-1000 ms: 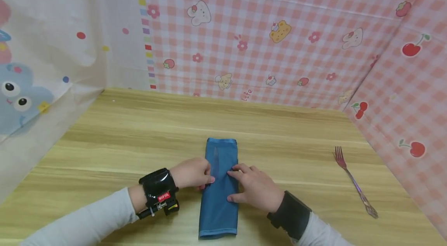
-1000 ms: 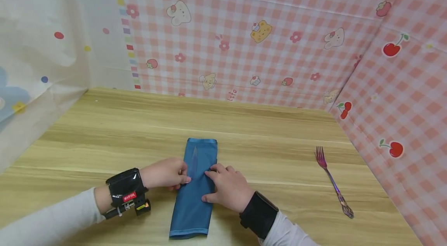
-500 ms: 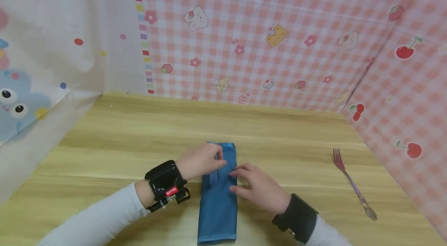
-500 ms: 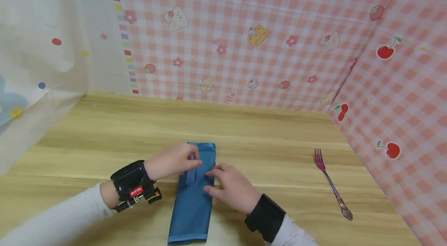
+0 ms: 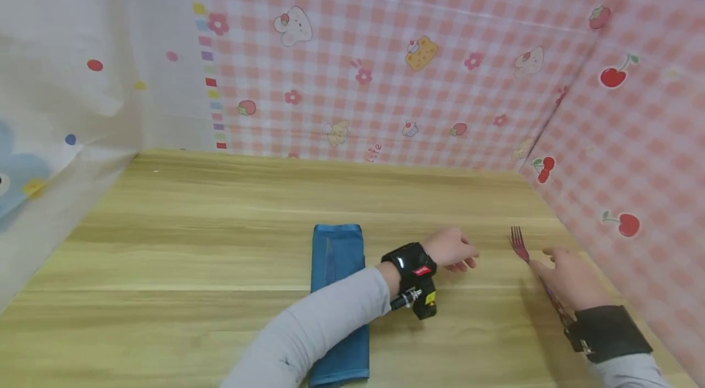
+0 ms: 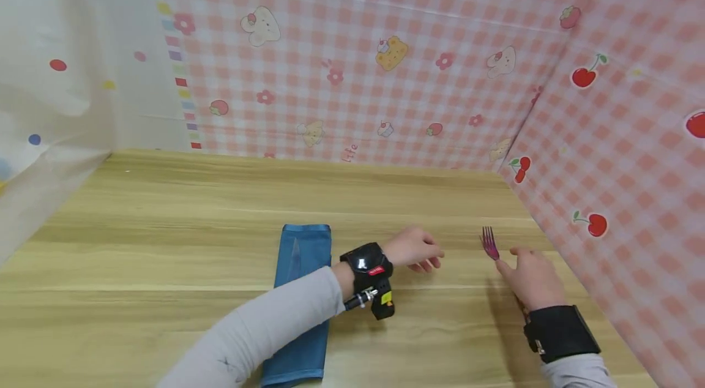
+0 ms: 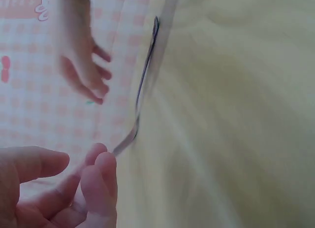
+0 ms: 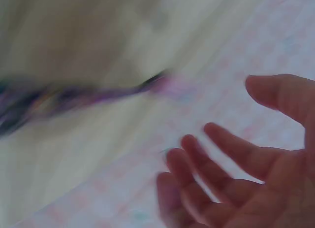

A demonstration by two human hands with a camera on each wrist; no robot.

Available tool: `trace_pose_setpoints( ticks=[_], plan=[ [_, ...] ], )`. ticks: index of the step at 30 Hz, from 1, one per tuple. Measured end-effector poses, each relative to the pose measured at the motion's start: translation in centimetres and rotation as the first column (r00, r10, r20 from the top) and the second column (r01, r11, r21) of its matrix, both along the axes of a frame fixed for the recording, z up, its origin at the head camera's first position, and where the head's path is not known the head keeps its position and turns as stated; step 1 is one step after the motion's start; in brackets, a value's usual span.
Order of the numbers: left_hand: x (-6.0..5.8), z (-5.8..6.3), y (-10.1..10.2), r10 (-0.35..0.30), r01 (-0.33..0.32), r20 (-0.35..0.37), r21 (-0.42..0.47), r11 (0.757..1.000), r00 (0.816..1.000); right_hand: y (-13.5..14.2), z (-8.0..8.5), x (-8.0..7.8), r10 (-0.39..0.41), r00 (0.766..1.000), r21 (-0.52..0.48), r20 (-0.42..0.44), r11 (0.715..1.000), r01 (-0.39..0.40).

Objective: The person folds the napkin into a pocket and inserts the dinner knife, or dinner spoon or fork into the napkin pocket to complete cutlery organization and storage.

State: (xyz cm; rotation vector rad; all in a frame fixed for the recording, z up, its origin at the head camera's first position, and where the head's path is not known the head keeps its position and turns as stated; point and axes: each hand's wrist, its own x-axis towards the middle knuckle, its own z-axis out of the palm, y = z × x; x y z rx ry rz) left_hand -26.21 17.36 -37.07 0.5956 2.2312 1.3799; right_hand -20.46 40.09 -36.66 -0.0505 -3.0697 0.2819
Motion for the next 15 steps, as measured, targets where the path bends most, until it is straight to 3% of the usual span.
trace_pose_setpoints(
  ticks=[3, 6, 15],
  plan=[
    [0.8, -0.6, 2.8, 0.049, -0.052, 0.104, 0.026, 0.998, 0.993, 2.2, -0.6, -0.3, -0.016, 0.995, 0.021, 0.096, 1.000, 0.014],
    [1.7, -1.2, 4.8, 0.050, -0.052, 0.124, 0.018, 0.998, 0.991, 2.7, -1.1, -0.4, -0.011, 0.986, -0.007, 0.167, 1.000, 0.012],
    [2.5, -3.1, 7.8, 0.036, -0.053, 0.226, 0.071, 0.996, 0.974, 1.7, -1.9, -0.5, -0.050, 0.993, -0.065, 0.111, 0.996, 0.058]
  ],
)
